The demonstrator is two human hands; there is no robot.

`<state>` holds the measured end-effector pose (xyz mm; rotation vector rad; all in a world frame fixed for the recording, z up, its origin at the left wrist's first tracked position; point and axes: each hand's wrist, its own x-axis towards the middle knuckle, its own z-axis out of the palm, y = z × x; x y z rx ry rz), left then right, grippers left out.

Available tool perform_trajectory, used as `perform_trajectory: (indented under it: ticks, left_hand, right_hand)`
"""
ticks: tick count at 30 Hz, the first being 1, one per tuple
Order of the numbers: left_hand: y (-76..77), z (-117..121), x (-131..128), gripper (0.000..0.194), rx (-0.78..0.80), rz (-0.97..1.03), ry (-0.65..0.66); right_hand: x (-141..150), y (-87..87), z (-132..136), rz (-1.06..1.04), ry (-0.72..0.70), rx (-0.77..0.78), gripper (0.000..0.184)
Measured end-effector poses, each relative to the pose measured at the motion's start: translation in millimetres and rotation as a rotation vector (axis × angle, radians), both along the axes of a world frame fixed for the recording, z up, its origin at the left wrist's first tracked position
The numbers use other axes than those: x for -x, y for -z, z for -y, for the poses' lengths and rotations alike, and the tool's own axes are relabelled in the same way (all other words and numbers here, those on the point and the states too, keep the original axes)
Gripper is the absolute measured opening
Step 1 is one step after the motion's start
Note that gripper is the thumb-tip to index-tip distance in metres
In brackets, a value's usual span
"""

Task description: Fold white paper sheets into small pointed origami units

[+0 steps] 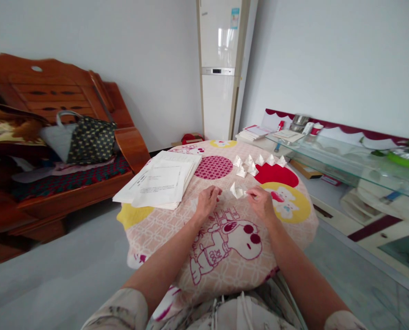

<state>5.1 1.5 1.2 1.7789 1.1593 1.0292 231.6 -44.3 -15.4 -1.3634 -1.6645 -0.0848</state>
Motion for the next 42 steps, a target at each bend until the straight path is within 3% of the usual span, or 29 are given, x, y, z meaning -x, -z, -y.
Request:
perform_trajectory:
  ticks: [3,7,12,25,34,37,40,42]
  left_hand:
    - [0.2,1,-1,0.041,0.007,-0.041,0.005]
    - [1.7,2,-4,0.039,-0.003,-0.077,0.017]
    - [1.0,3,-8,0.036,0.011,-0.089,0.034]
    - [1.4,1,-10,0.032,-0.027,-0.165,0.088]
    - [3.7,0,-9,0.029,-0.037,-0.156,0.093]
    - [5.3,-1,-8,0.019,-0.094,-0.168,0.071]
    - [6.0,-7,-4,0.015,-0.129,-0.233,0.033]
    - [4.8,-13,2,0.015,-0.145,-0.273,0.004]
  right_hand:
    - [-25,-10.7,-8,0.05,0.25,0.019,0.023]
    - [-58,-30.4,-27,0.254,0.549,0.226,0.028]
    - [-81,-48.2,-55,0.429,0.705,0.479,0.034]
    - [-93,-33.4,-95,0.466,0.735,0.596,0.036]
    - [-87,-47.5,-93,0.478,0.724,0.604,0.036]
    - [-73,-52.3,-82,0.479,0.724,0.465,0.034]
    - [-47,-51.5,-66,0.391,0.587,0.279,0.03]
    - [-23,-46.3,-54,0.255,0.433,0.289,0.027]
